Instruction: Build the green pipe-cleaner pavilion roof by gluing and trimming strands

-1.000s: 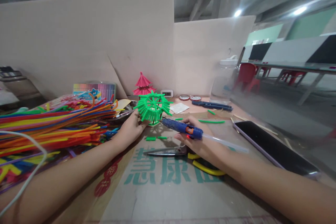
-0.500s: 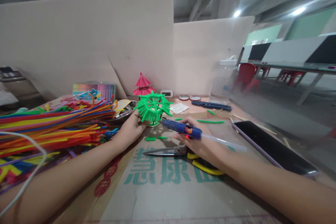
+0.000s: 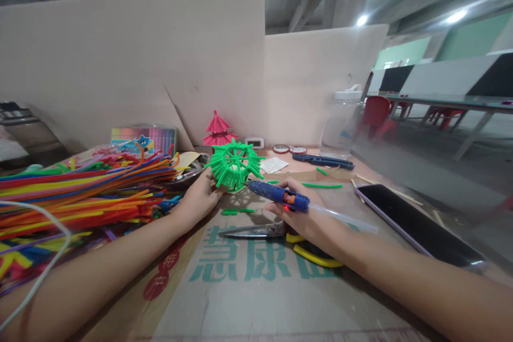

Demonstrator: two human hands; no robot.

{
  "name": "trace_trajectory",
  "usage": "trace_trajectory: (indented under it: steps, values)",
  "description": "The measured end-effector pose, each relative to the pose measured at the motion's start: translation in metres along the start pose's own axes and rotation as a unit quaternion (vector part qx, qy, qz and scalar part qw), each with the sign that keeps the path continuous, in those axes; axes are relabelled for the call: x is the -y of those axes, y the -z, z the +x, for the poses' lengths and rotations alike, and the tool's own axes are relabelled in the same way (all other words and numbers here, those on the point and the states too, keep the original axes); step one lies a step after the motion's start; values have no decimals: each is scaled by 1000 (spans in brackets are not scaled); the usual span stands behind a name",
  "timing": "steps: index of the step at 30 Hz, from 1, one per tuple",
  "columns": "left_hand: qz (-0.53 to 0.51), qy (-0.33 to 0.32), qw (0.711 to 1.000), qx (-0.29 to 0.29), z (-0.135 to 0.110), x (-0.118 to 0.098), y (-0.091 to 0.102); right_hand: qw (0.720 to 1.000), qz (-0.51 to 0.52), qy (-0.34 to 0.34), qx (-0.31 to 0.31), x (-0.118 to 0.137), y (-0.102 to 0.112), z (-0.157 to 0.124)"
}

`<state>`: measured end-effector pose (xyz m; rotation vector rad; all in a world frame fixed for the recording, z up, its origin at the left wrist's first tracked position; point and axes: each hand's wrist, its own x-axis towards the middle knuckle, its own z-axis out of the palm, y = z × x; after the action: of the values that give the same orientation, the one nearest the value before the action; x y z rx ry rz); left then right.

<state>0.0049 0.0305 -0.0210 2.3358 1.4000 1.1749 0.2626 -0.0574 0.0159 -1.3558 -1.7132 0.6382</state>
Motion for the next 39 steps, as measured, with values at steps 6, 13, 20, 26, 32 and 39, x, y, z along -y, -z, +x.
trace_trajectory:
  steps: [6,13,20,26,32,39]
  values:
    - [-5,-23,1000,-2,0,-3,2,999,-33,5,-15,1,2,0]
    - [-9,-28,1000,0,1,-6,3,999,-24,29,-22,1,3,-1]
    - [12,-38,999,1,1,-5,3,999,-21,33,-28,3,5,-1]
    - [15,-42,999,8,1,-8,4,998,-21,32,-41,6,5,-1]
    - [30,-32,999,13,1,-11,5,996,-26,60,-54,7,6,-1]
    - [38,-40,998,7,0,-11,5,995,-43,72,-53,7,7,-1]
